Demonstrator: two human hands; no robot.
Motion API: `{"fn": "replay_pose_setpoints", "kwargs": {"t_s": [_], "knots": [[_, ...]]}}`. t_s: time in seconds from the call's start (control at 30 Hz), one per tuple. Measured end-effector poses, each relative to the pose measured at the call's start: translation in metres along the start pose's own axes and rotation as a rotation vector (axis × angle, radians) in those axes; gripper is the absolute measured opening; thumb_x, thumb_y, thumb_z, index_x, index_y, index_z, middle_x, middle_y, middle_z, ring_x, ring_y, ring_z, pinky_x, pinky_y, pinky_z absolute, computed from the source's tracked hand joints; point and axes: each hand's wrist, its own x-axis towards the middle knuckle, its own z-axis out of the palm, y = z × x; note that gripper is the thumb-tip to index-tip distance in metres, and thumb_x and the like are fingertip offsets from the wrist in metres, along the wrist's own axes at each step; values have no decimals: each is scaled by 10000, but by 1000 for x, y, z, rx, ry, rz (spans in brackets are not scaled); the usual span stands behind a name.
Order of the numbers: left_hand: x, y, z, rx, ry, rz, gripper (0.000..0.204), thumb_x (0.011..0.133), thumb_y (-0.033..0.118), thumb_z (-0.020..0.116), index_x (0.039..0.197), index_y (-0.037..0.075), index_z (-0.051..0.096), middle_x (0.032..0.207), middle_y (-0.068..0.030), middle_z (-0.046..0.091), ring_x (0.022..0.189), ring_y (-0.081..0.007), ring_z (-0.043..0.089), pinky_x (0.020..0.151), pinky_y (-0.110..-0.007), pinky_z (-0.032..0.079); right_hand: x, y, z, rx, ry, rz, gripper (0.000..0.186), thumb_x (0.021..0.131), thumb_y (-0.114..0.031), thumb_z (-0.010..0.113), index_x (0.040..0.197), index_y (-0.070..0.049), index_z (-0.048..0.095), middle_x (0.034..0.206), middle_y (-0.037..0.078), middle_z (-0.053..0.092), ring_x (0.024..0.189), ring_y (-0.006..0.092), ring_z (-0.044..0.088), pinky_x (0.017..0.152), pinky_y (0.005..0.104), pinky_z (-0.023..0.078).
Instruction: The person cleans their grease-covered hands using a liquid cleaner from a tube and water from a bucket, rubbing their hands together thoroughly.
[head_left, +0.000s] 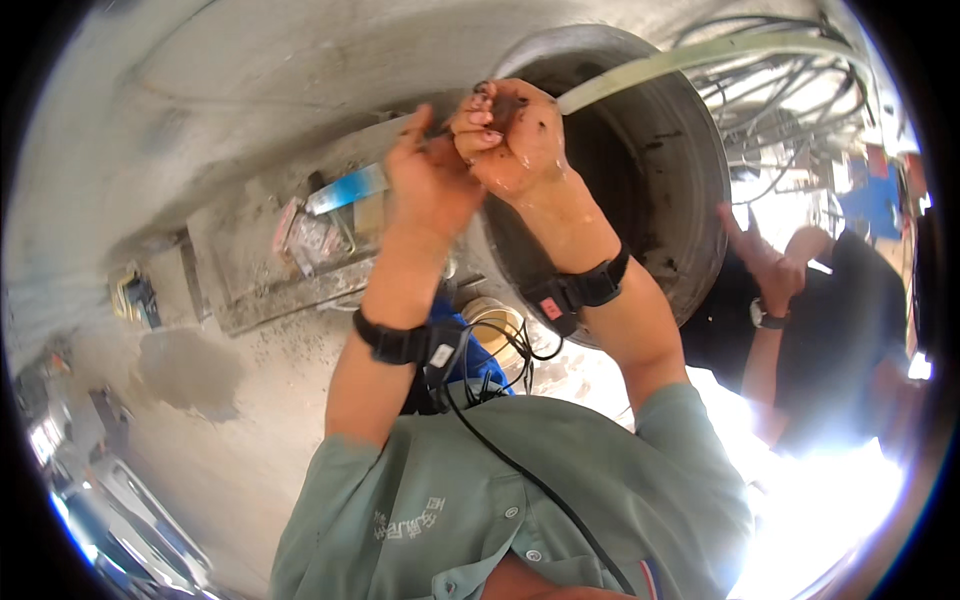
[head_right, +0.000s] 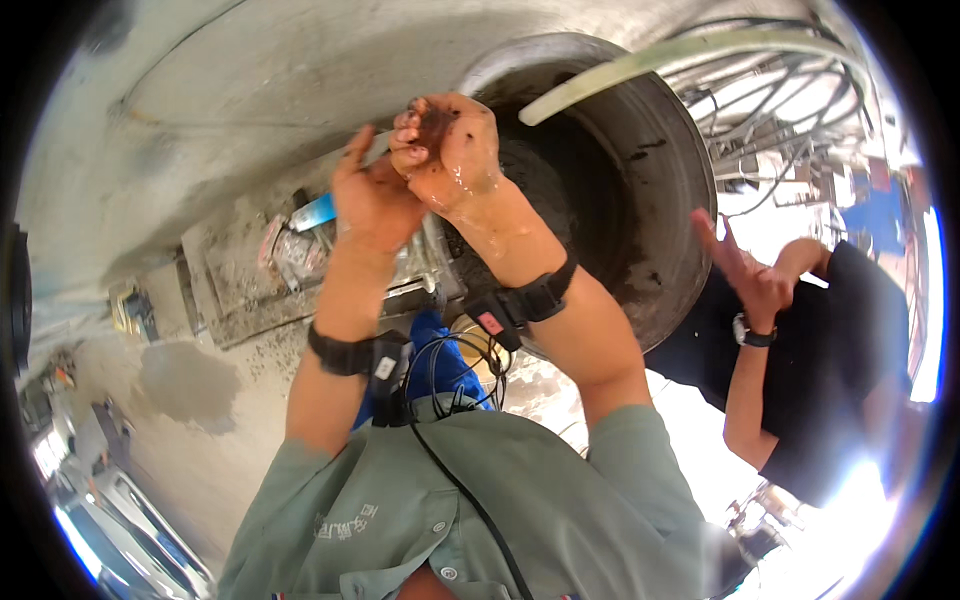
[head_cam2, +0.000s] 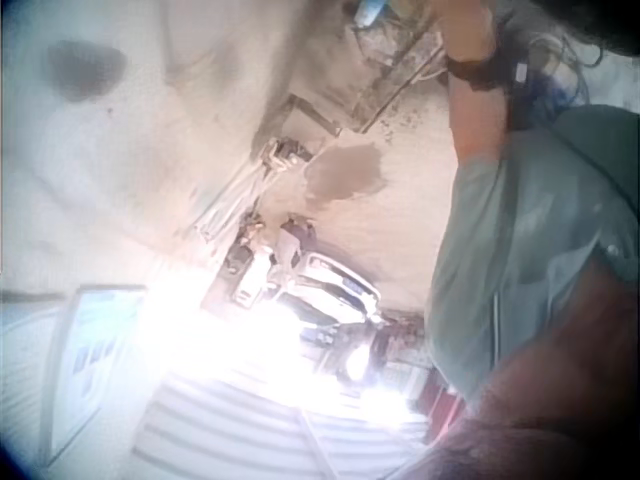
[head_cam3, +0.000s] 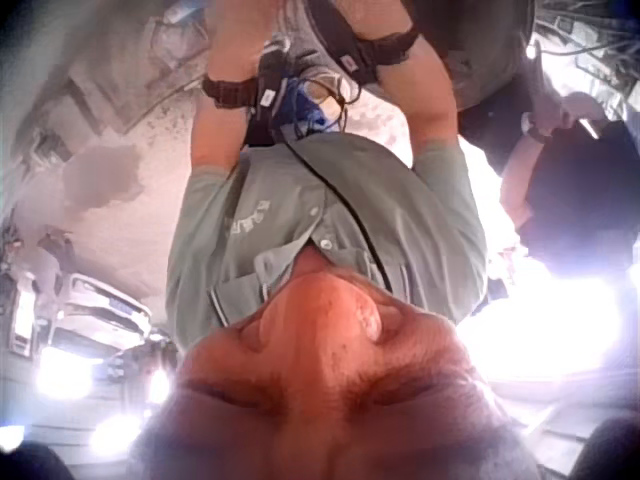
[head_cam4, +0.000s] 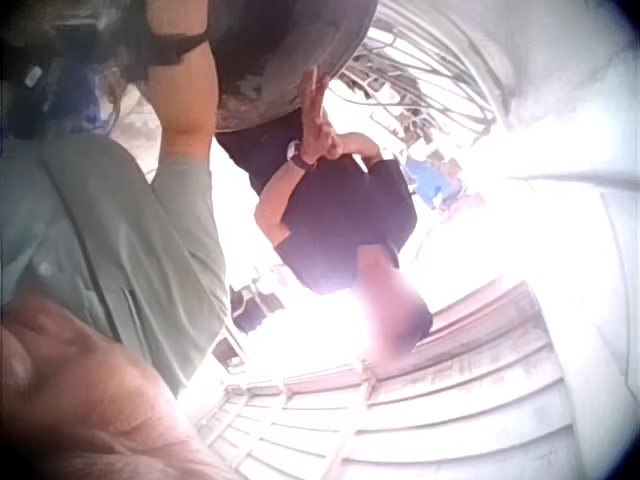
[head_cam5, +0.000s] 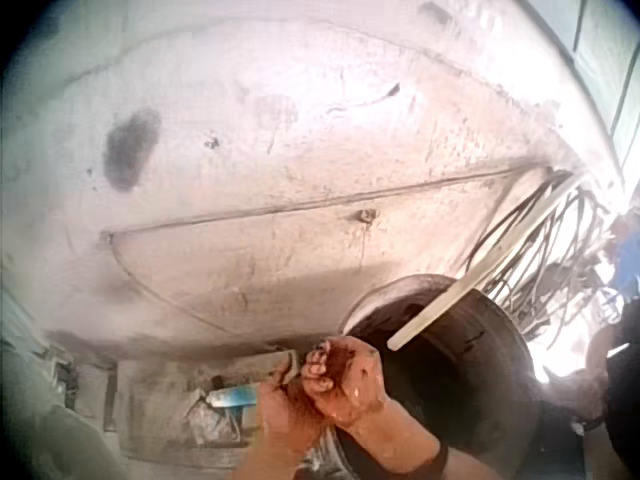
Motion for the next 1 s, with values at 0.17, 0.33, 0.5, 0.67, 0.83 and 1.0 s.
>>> {"fn": "replay_pose_setpoints", "kwargs": {"t_s": [0.17,0.33,0.5,0.67,0.83,1.0], "knots": [[-37,7,-10,-356,-183,177,361,923,310,574,1180,55,582,1184,-166,585,1013,-356,597,823,-480,494,29,103,15,119,97,-116,221,908,-169,466,792,6,533,705,87,518,596,183,494,477,251,367],[-101,94,-46,-180,-40,163,346,909,322,487,1104,56,588,1081,-176,614,935,-371,602,812,-517,497,89,192,-31,-1627,-95,-790,203,900,-144,528,732,-31,522,629,94,538,494,212,504,445,331,410],[-163,163,-54,-140,519,303,370,909,349,402,1042,57,587,975,-150,634,859,-365,599,790,-535,496,94,282,-23,-2470,-397,-1057,206,898,-200,568,736,-77,533,738,110,644,630,325,624,525,407,488],[-242,232,-57,-14,380,422,461,944,499,400,1073,94,581,1051,-118,625,958,-313,600,805,-480,507,104,394,2,-2021,-95,-439,269,907,-311,576,894,-44,602,856,126,658,812,269,649,683,401,512],[-311,276,-41,-12,-353,558,532,927,521,518,1169,51,579,1186,-127,601,1058,-312,594,910,-469,492,91,487,16,-182,-243,136,386,951,-317,533,1175,-4,559,1207,165,578,1095,273,573,925,402,490],[-324,319,-97,-17,-125,647,423,956,430,448,1202,96,531,1087,-108,595,957,-295,612,831,-465,527,113,509,7,-258,-299,299,332,976,-175,528,1252,9,518,1333,172,510,1195,275,522,940,331,504]]}}
